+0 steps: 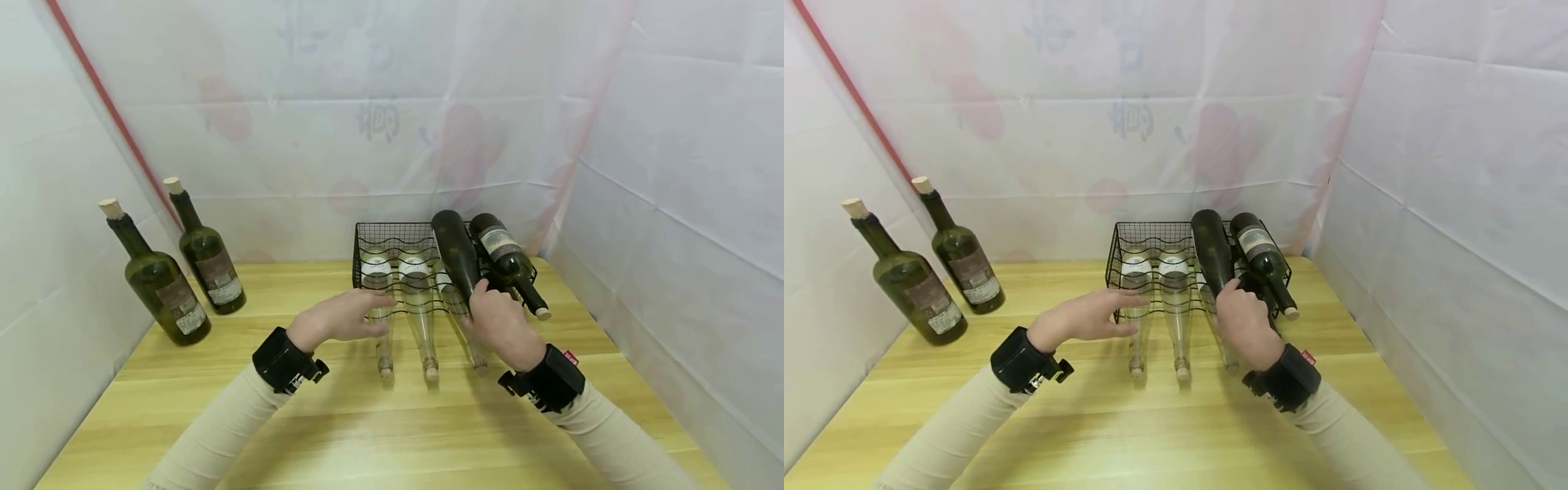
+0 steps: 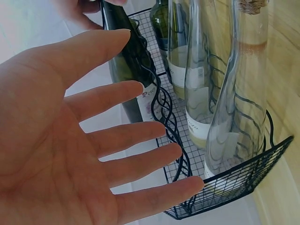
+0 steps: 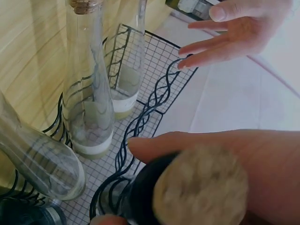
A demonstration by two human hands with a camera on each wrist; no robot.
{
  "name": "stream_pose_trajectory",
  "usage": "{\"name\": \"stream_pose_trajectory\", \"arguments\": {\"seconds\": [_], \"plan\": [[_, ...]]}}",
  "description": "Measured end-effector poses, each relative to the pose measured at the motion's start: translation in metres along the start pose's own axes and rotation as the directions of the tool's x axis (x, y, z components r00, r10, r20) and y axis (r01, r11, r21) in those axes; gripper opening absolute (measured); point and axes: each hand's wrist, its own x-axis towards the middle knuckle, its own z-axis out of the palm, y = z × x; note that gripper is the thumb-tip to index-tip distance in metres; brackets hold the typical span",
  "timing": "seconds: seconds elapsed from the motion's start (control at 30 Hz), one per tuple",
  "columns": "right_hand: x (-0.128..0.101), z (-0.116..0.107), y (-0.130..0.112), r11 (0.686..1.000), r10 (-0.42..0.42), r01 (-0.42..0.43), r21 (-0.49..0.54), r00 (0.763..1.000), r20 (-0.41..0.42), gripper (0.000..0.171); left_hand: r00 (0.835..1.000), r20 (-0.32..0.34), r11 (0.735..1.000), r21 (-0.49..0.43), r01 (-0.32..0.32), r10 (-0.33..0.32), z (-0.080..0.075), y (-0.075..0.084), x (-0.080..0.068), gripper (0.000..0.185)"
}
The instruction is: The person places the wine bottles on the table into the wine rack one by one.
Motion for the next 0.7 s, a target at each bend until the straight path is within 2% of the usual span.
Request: {"name": "stream_pose_trajectory", "arguments": {"seconds": [0.1, 0.27, 0.43, 0.57, 0.7], "plan": [[-0.001, 0.001, -0.002, 1.0, 0.005, -0.006, -0.014, 0.999, -0.036, 0.073, 1.0, -0.003, 1.0, -0.001, -0.003, 0.003, 0.001, -0.001, 0.0, 0.058], [-0.001, 0.004, -0.003, 0.998, -0.031, 0.024, -0.06, 0.991, -0.128, 0.037, 1.0, 0.0, 1.0, -0.008, 0.01, -0.01, 0.001, -0.001, -0.001, 0.057], [0.0, 0.004, 0.002, 0.999, -0.051, 0.049, -0.017, 0.989, -0.141, 0.032, 1.0, 0.008, 1.0, -0.016, 0.025, -0.024, 0.002, -0.001, 0.0, 0.056], [0.003, 0.003, 0.006, 0.996, -0.051, 0.056, 0.072, 0.997, -0.06, 0.024, 1.0, 0.01, 0.999, -0.023, 0.025, -0.024, 0.004, -0.001, 0.001, 0.057], [0.008, 0.001, 0.01, 0.983, -0.032, 0.011, 0.186, 0.994, 0.109, 0.026, 1.0, 0.012, 1.0, -0.024, 0.017, -0.017, 0.005, -0.001, 0.002, 0.056]]}}
